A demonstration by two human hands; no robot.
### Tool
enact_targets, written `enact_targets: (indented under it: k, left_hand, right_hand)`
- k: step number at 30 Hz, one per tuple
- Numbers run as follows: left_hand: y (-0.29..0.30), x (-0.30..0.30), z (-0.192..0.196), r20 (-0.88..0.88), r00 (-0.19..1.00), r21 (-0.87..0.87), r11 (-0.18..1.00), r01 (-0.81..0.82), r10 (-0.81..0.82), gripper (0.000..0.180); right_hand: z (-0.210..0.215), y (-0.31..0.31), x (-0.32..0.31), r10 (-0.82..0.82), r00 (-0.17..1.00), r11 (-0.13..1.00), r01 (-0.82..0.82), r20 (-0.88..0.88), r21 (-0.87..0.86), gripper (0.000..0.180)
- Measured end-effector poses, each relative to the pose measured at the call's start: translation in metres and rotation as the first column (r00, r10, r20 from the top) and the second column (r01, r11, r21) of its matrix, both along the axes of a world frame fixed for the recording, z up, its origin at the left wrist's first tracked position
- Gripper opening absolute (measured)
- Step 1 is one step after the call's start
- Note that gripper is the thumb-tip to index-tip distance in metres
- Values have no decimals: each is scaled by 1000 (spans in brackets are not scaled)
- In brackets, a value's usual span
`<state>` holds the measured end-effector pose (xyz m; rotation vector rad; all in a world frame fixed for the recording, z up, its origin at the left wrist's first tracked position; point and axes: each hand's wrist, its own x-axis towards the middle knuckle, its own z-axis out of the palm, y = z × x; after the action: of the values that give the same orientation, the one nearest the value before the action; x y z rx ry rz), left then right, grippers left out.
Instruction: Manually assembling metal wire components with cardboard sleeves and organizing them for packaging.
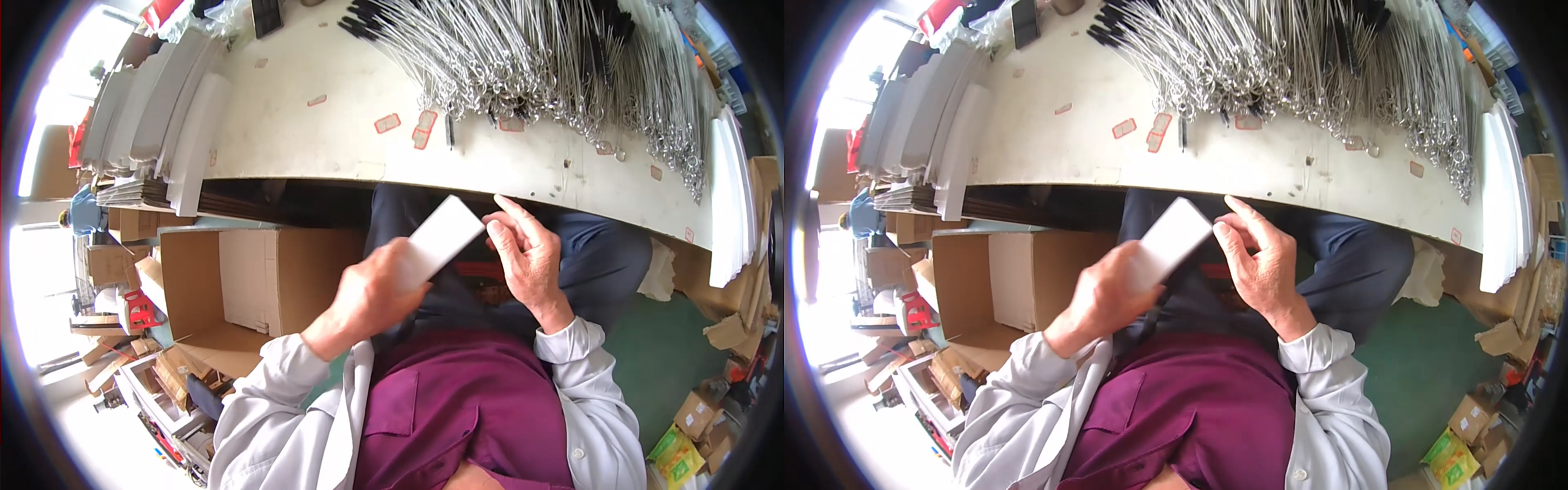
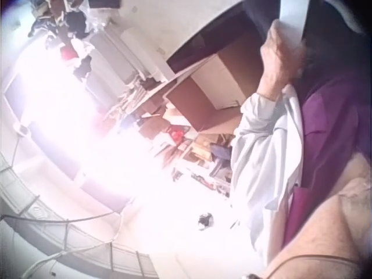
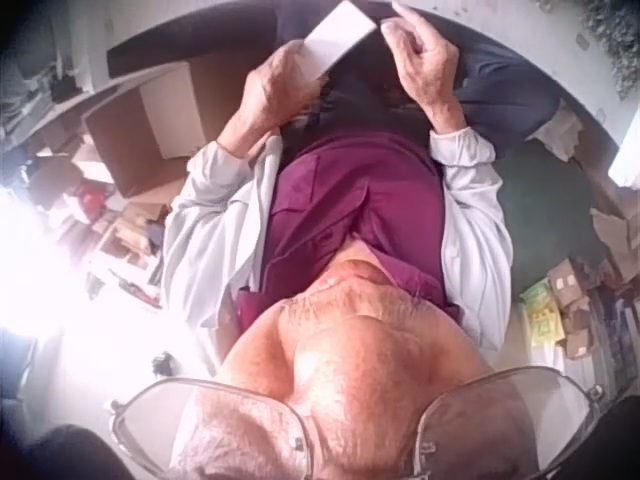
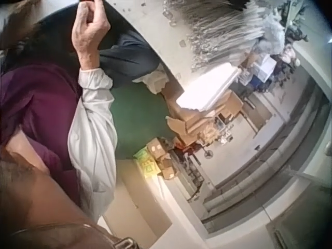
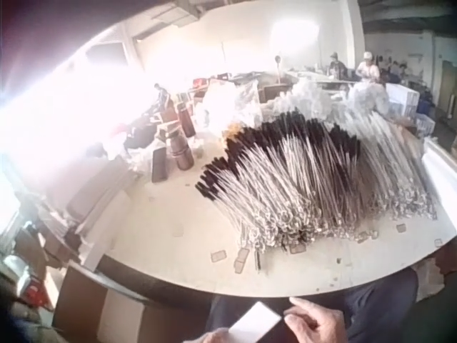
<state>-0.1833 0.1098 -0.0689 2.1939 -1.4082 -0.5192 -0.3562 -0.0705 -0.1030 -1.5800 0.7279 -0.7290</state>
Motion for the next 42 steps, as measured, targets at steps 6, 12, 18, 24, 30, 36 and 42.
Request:
enact_targets:
  k: [6,12,18,24,30,36,42]
  left_hand:
    - [-27,113,27,335,898,-80,958,-276,287,52]
    - [-80,245,32,624,723,92,892,-444,296,64]
    - [-140,241,55,737,653,139,907,-397,173,62]
    - [-200,141,86,339,936,-232,957,175,-89,29]
    - [-273,69,86,306,927,-156,949,274,-218,35]
    - [-295,55,73,298,941,-180,959,218,-158,29]
    - [-303,47,84,-27,999,-7,1000,26,-26,29]
  right_hand:
    - [15,-58,3,-251,967,770,179,-33,-612,17]
    - [1,-76,6,-282,959,742,200,-28,-640,9]
    - [-1,-77,2,-287,957,737,196,-36,-647,9]
    - [-3,-77,4,-292,956,734,218,-8,-644,8]
    - [-3,-76,3,-266,964,745,216,15,-631,9]
    - [-6,-77,1,-274,961,710,226,33,-667,10]
    - [-6,-77,0,-288,957,686,231,34,-690,12]
